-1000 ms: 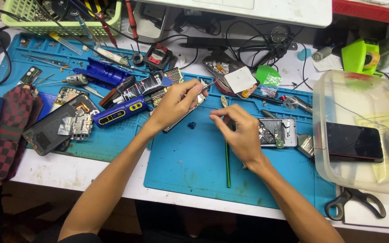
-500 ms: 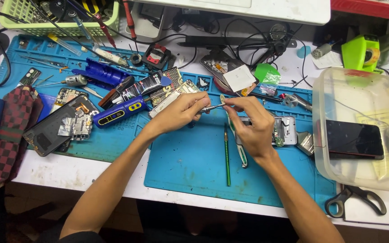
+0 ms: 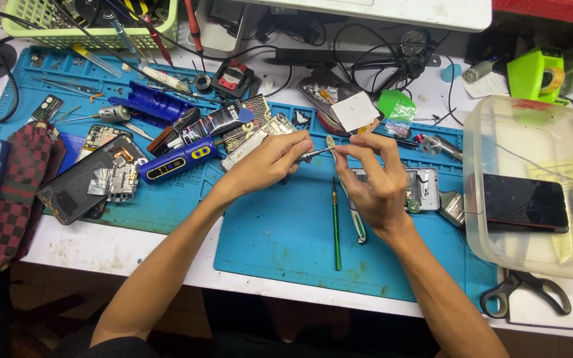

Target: The person disassembles a smartphone, removing the back cover and internal components. They then use a small tool to pry open a black rectangular device, possibly a battery or power bank, and manipulate its internal parts.

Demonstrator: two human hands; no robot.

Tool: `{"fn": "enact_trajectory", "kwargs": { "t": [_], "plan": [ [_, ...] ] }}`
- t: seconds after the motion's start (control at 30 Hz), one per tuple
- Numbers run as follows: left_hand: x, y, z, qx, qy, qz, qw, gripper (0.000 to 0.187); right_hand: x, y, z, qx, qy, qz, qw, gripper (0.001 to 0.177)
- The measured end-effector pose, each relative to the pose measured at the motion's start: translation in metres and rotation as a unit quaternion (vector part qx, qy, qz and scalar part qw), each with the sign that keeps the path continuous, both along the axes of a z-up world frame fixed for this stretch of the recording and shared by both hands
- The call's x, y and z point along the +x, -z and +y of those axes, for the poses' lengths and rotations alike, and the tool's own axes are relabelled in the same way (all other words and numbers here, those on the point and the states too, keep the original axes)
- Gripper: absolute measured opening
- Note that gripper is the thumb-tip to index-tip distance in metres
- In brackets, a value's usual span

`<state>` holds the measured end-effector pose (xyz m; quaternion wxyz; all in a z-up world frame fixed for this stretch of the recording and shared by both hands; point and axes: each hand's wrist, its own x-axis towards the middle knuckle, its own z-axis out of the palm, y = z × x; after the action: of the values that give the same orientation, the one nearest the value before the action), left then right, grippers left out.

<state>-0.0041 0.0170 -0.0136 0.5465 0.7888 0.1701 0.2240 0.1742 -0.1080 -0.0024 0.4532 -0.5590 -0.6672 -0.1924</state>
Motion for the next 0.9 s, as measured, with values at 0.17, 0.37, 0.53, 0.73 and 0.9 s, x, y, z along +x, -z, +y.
{"fn": "enact_trajectory", "kwargs": {
  "t": [0.17,0.37,0.53,0.73,0.9],
  "plan": [
    [-0.002,0.004,0.008,-0.01,-0.044,-0.015,0.999,0.033,-0.005,0.01,0.0,-0.017,-0.023,0.034,0.999,0.015],
    [-0.01,0.018,0.034,0.003,-0.151,-0.039,0.988,0.033,-0.027,0.018,0.005,-0.172,-0.104,0.019,0.98,0.011],
    [-0.008,0.029,0.034,0.008,-0.178,-0.035,0.983,0.035,-0.034,0.022,0.007,-0.231,-0.126,-0.009,0.965,0.011],
    [-0.007,0.02,0.029,0.016,-0.178,-0.027,0.984,0.035,-0.036,0.024,0.008,-0.295,-0.155,-0.012,0.943,0.027],
    [-0.006,0.017,0.026,0.021,-0.178,-0.029,0.983,0.035,-0.033,0.045,0.013,-0.262,-0.132,-0.064,0.954,0.03]
  ]
}}
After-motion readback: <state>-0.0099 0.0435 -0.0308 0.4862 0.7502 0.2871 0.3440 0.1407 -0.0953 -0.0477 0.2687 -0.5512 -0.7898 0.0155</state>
